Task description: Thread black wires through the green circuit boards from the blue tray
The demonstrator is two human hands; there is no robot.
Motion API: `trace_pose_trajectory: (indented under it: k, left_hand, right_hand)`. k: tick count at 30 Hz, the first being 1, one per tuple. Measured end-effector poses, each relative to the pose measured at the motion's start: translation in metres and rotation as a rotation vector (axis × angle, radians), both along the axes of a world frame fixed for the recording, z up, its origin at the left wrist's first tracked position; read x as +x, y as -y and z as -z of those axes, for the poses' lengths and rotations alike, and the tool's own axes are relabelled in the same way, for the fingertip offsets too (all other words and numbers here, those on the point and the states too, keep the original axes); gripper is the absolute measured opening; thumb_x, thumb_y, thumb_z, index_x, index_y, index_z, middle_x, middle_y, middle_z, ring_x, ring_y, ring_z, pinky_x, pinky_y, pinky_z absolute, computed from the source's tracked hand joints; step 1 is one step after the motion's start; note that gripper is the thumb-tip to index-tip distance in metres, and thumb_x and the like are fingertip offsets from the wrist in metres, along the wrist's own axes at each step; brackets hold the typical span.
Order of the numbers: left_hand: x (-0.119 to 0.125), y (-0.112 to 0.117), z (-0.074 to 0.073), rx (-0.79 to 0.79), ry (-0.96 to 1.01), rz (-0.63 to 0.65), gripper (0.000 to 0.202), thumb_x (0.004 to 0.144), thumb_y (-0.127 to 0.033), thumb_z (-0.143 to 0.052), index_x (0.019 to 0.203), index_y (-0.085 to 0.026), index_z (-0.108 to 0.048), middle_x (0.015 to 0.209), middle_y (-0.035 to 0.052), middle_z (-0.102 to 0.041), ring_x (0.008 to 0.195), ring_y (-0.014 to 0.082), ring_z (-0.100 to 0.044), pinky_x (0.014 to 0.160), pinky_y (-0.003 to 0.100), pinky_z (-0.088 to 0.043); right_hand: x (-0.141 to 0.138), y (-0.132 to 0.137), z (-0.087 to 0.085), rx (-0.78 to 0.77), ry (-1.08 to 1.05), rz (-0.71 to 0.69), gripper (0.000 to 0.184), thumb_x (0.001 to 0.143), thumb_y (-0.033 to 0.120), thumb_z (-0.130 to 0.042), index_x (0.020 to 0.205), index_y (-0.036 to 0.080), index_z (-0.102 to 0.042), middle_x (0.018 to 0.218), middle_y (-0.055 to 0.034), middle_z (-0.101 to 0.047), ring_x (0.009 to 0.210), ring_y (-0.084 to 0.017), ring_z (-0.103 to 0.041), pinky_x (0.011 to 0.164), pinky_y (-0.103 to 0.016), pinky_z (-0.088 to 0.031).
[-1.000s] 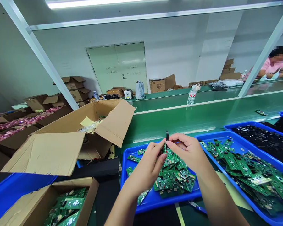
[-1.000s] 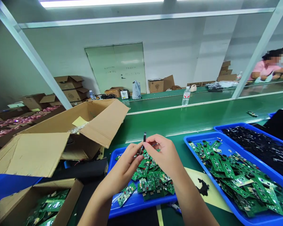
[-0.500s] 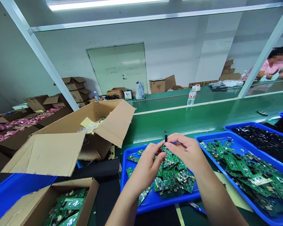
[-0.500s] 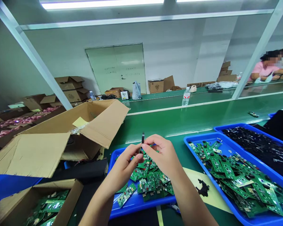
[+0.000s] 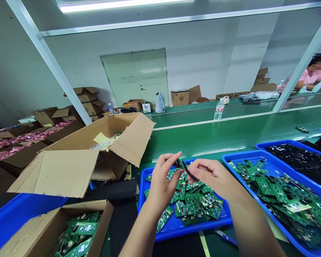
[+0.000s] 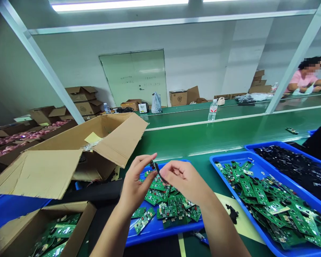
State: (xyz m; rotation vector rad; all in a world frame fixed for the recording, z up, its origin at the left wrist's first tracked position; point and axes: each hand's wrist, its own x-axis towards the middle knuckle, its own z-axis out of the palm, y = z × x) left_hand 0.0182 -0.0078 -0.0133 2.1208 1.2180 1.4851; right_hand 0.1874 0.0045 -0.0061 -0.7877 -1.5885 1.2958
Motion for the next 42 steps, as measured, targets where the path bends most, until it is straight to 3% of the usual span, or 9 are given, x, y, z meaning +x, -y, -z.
trace_pose_trajectory:
  k: [6,12,17,23,28,34,38,42]
  left_hand:
    - [-0.002,-0.001,-0.001,0.078,-0.012,0.01,0.033,0.083,-0.022,-0.06,0.116,-0.026,-0.062,0.096,0.0046,-0.064,0.087,0.0161,-0.062,0.079,0.029,-0.053]
    - [-0.004,-0.002,0.001,-0.097,0.096,0.111,0.034,0.078,-0.037,-0.067,0.107,-0.02,-0.067,0.09,0.0065,-0.068,0.084,0.0183,-0.065,0.081,0.033,-0.056]
    - [-0.001,-0.002,-0.001,-0.224,0.207,0.163,0.033,0.069,-0.042,-0.074,0.092,-0.017,-0.071,0.083,0.0051,-0.067,0.079,0.0173,-0.066,0.075,0.031,-0.058]
    - [0.001,-0.002,-0.009,-0.331,0.244,0.189,0.028,0.062,-0.04,-0.078,0.079,-0.018,-0.071,0.073,0.0026,-0.068,0.069,0.0172,-0.066,0.064,0.026,-0.058]
    - [-0.003,-0.011,-0.006,-0.381,0.263,0.096,0.031,0.06,-0.045,-0.078,0.079,-0.022,-0.071,0.077,0.0029,-0.071,0.069,0.0202,-0.068,0.065,0.027,-0.058]
    - [-0.006,-0.014,-0.006,-0.402,0.218,0.068,0.041,0.056,-0.053,-0.078,0.079,-0.02,-0.07,0.076,0.0055,-0.073,0.073,0.0252,-0.069,0.067,0.031,-0.059]
    - [-0.01,-0.017,-0.005,-0.405,0.271,0.08,0.04,0.055,-0.049,-0.079,0.08,-0.019,-0.07,0.079,0.0063,-0.074,0.073,0.0243,-0.07,0.065,0.029,-0.058]
    - [-0.01,-0.016,-0.006,-0.423,0.359,0.094,0.035,0.057,-0.042,-0.081,0.08,-0.018,-0.071,0.077,0.005,-0.074,0.072,0.0201,-0.068,0.065,0.025,-0.055]
  right_hand:
    - [-0.005,0.006,-0.009,-0.03,0.014,-0.083,0.028,0.078,0.043,-0.059,0.066,0.018,-0.058,0.062,-0.0004,-0.06,0.06,-0.013,-0.058,0.059,-0.025,-0.049]
    - [0.001,-0.003,-0.005,-0.136,-0.002,-0.23,0.029,0.079,0.041,-0.057,0.061,0.018,-0.055,0.055,0.0026,-0.056,0.048,-0.01,-0.053,0.052,-0.024,-0.046]
    - [0.002,-0.006,-0.003,-0.136,-0.01,-0.227,0.025,0.078,0.035,-0.058,0.06,0.018,-0.054,0.049,0.0048,-0.051,0.045,-0.008,-0.048,0.047,-0.021,-0.043]
    - [0.0,-0.007,-0.005,-0.086,0.037,-0.161,0.015,0.076,0.027,-0.056,0.065,0.017,-0.054,0.049,0.0063,-0.05,0.044,-0.007,-0.046,0.047,-0.019,-0.04]
    - [-0.004,-0.015,-0.004,-0.009,0.062,-0.043,0.012,0.077,0.027,-0.058,0.071,0.017,-0.055,0.054,0.0063,-0.051,0.048,-0.007,-0.047,0.047,-0.018,-0.037]
    - [-0.01,-0.005,-0.011,0.14,0.267,0.245,0.013,0.08,0.028,-0.06,0.075,0.016,-0.062,0.058,0.0047,-0.051,0.052,-0.007,-0.044,0.048,-0.018,-0.033]
    - [-0.01,-0.004,-0.012,0.203,0.465,0.425,0.022,0.078,0.038,-0.064,0.086,0.017,-0.067,0.056,0.0035,-0.055,0.052,-0.009,-0.047,0.051,-0.021,-0.035]
    - [-0.008,-0.009,-0.008,0.212,0.324,0.322,0.029,0.08,0.04,-0.063,0.099,0.018,-0.067,0.068,0.0003,-0.065,0.061,-0.012,-0.058,0.058,-0.023,-0.045]
